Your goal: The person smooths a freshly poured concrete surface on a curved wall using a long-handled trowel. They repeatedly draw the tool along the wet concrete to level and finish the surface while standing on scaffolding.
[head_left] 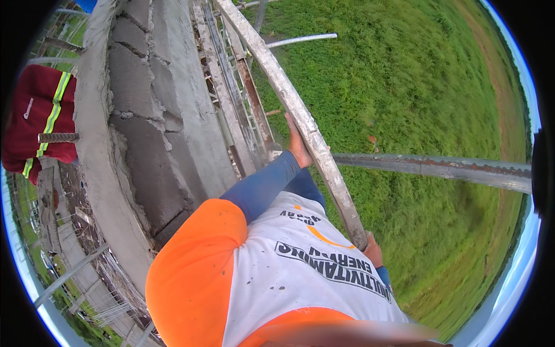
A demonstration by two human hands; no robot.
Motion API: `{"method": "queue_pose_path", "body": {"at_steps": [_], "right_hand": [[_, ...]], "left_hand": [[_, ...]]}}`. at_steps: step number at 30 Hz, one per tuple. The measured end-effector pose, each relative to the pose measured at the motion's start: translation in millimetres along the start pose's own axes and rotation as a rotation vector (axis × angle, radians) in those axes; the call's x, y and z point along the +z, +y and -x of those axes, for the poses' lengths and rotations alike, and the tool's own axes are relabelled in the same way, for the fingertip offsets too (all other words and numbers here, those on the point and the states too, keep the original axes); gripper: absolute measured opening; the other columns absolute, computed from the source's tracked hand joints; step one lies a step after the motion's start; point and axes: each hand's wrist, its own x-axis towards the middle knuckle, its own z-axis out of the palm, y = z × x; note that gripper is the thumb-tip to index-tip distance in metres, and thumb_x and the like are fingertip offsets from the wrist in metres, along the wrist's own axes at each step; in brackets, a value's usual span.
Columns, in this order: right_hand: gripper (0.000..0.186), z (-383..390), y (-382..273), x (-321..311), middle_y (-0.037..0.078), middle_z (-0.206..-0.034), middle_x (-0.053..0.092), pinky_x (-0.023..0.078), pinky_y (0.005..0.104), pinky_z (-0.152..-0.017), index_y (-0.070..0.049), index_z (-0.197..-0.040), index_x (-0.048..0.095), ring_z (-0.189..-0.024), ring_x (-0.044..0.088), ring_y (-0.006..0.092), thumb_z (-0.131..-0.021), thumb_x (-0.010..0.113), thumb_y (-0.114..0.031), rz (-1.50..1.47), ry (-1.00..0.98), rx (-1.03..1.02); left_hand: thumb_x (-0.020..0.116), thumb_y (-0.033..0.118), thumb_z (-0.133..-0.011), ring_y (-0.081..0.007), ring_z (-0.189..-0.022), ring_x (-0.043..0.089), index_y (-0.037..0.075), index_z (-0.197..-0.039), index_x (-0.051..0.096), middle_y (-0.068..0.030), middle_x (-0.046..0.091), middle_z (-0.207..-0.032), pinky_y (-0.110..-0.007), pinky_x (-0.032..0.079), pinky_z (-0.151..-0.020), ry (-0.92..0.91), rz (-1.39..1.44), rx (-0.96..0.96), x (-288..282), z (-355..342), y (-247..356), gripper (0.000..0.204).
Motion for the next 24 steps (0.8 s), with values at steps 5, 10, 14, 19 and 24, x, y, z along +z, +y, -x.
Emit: {"method": "queue_pose_path", "body": {"at_steps": [5, 10, 14, 19, 24], "right_hand": [[0.084, -38.2, -26.1, -10.4, 0.026, -0.114, 0.071, 0.056, 0.0456, -0.09, -0.001, -0.135, 0.055, -0.106, 0.069, 0.0422, -0.07, 0.09, -0.042, -0.079, -0.09, -0.093], [0.094, -86.2, -65.1, -5.9, 0.026, -0.118, 0.071, 0.055, 0.0461, -0.091, -0.002, -0.143, 0.051, -0.11, 0.069, 0.0418, -0.07, 0.089, -0.048, -0.105, -0.114, -0.111], [0.092, -113.1, -96.0, -6.8, 0.027, -0.12, 0.07, 0.055, 0.0466, -0.092, -0.002, -0.141, 0.052, -0.112, 0.068, 0.0419, -0.07, 0.088, -0.05, -0.072, -0.146, -0.053], [0.092, -135.9, -127.8, -15.6, 0.027, -0.12, 0.07, 0.054, 0.0474, -0.093, -0.001, -0.14, 0.052, -0.111, 0.067, 0.043, -0.071, 0.088, -0.05, -0.134, -0.16, -0.079], [0.093, -147.8, -156.0, -34.8, 0.028, -0.119, 0.069, 0.054, 0.0478, -0.093, 0.001, -0.14, 0.052, -0.112, 0.067, 0.0438, -0.071, 0.088, -0.05, -0.139, -0.142, -0.096]], "left_hand": [[0.038, 0.108, -0.06, -0.0312, -0.078, 0.057, 0.015, -0.096, 0.058, -0.0078, 0.055, -0.084, -0.062, 0.047, -0.089, 0.075, 0.049, 0.056, 3.7, -15.5, 44.6, 0.101], [0.037, 0.107, -0.062, -0.0293, -0.079, 0.056, 0.016, -0.097, 0.06, -0.0073, 0.055, -0.084, -0.061, 0.047, -0.09, 0.12, -0.011, 0.092, 13.1, -38.6, 99.3, 0.101], [0.038, 0.106, -0.065, -0.0287, -0.08, 0.056, 0.017, -0.099, 0.061, -0.0056, 0.055, -0.084, -0.06, 0.048, -0.088, 0.13, 0.009, 0.07, 14.6, -60.7, 137.8, 0.098], [0.04, 0.106, -0.063, -0.0301, -0.081, 0.056, 0.017, -0.101, 0.061, -0.0068, 0.054, -0.088, -0.061, 0.048, -0.088, 0.138, -0.034, 0.08, 24.4, -87.0, 171.3, 0.099], [0.039, 0.107, -0.063, -0.0331, -0.093, 0.058, 0.018, -0.116, 0.059, -0.0102, 0.057, -0.103, -0.064, 0.046, -0.093, 0.142, -0.036, 0.05, 36.2, -108.5, 193.6, 0.106]]}}
